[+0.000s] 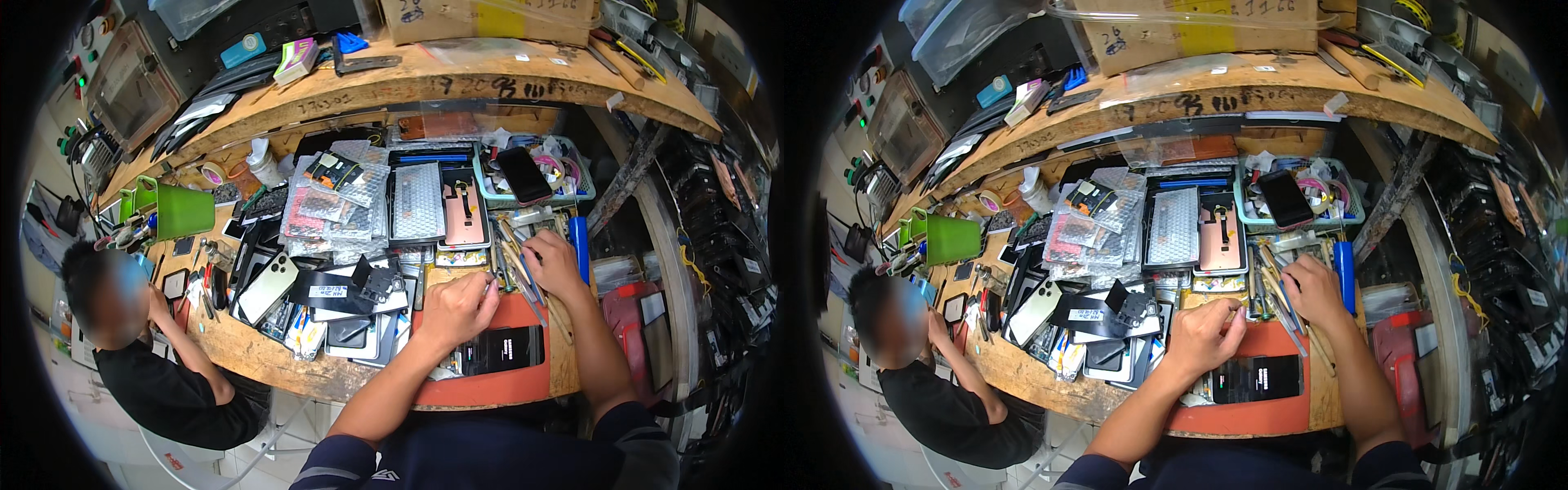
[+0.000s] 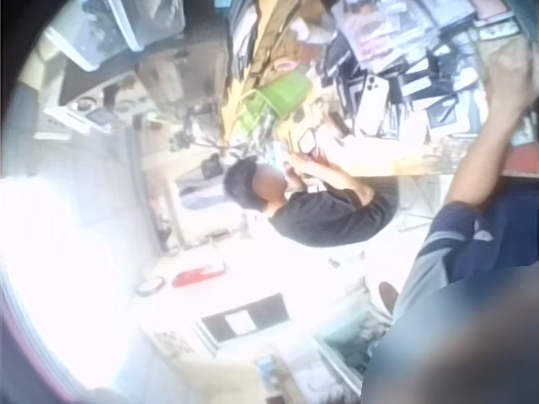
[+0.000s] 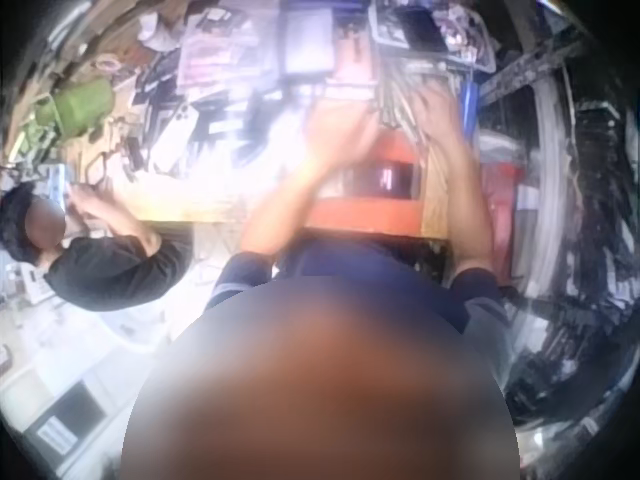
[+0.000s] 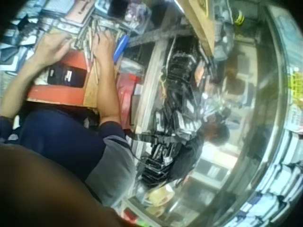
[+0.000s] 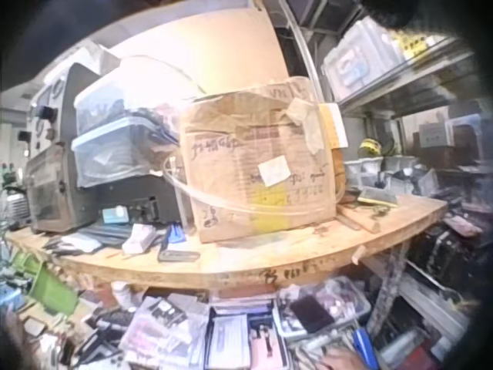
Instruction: The person unpacks a smartphone battery, then disassembles a smartphone, removes the old battery, and installs a new one. They use a prying tool and apply adhesive to secure the back cover before reassembling the device.
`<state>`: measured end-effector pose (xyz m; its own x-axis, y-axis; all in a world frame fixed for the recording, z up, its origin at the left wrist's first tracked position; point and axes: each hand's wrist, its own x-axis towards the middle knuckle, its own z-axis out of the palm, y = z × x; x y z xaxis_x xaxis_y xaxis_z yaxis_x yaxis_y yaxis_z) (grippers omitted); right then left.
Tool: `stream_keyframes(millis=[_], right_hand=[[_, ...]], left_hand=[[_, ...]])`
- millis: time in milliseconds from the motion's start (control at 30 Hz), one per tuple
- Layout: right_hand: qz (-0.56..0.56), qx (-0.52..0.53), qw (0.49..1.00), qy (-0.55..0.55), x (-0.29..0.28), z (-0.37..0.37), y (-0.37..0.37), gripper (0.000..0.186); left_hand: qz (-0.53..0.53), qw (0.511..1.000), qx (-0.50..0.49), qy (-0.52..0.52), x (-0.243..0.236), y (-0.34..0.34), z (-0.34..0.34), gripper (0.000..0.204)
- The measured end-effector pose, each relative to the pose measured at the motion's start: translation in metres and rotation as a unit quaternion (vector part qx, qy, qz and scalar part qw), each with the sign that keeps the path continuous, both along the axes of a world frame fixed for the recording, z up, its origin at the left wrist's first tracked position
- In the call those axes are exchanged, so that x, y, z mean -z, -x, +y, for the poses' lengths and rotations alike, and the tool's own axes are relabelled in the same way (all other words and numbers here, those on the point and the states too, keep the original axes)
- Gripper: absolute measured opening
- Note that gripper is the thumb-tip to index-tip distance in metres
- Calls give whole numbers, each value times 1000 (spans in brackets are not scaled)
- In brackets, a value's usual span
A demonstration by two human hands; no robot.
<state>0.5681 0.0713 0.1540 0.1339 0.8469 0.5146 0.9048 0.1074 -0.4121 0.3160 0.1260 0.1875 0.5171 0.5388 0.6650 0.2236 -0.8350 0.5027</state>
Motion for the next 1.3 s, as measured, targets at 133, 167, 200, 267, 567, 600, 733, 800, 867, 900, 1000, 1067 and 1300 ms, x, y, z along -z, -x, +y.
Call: stream_keyframes(millis=[133, 167, 200, 267, 567, 600, 733, 800, 867, 900, 1000, 1067, 1300], right_hand=[[3, 8, 1000, -2, -4, 0, 3, 5], [1, 7, 1000, -3, -4, 0, 2, 6], [1, 7, 1000, -4, -3, 0, 2, 6], [2, 7, 1000, -7, -2, -2, 2, 7], [24, 2, 999, -23, 1, -5, 5, 9], [32, 5, 999, -28, 3, -6, 4, 9], [53, 12, 998, -45, 5, -7, -1, 9], [74, 8, 996, -48, 6, -8, -2, 8], [72, 1, 996, -56, 5, -5, -3, 8], [71, 3, 996, -53, 6, -8, -4, 7], [72, 9, 997, -41, 5, -11, -3, 8], [72, 4, 996, -48, 4, -10, -2, 10], [80, 0, 996, -27, 3, -11, 1, 12]], left_hand=[[-9, 999, -39, -5, -4, 3, 4, 11], [-15, 998, -59, -12, -4, 3, 7, 11], [-20, 997, -79, -19, -3, 5, 11, 11], [-12, 992, -121, -13, -5, 9, 14, 11], [6, 956, -263, -127, -11, 23, 61, 11], [56, 948, -290, -119, -16, 20, 69, 15], [307, 891, -333, 36, -43, -10, 100, 44], [365, 876, -310, 58, -50, -17, 110, 54], [411, 860, -295, 68, -49, -19, 122, 67], [413, 859, -293, 75, -50, -21, 123, 69], [389, 865, -304, 86, -51, -26, 128, 75], [386, 857, -337, 41, -44, -28, 127, 79], [271, 877, -391, -69, -44, -29, 132, 49]])
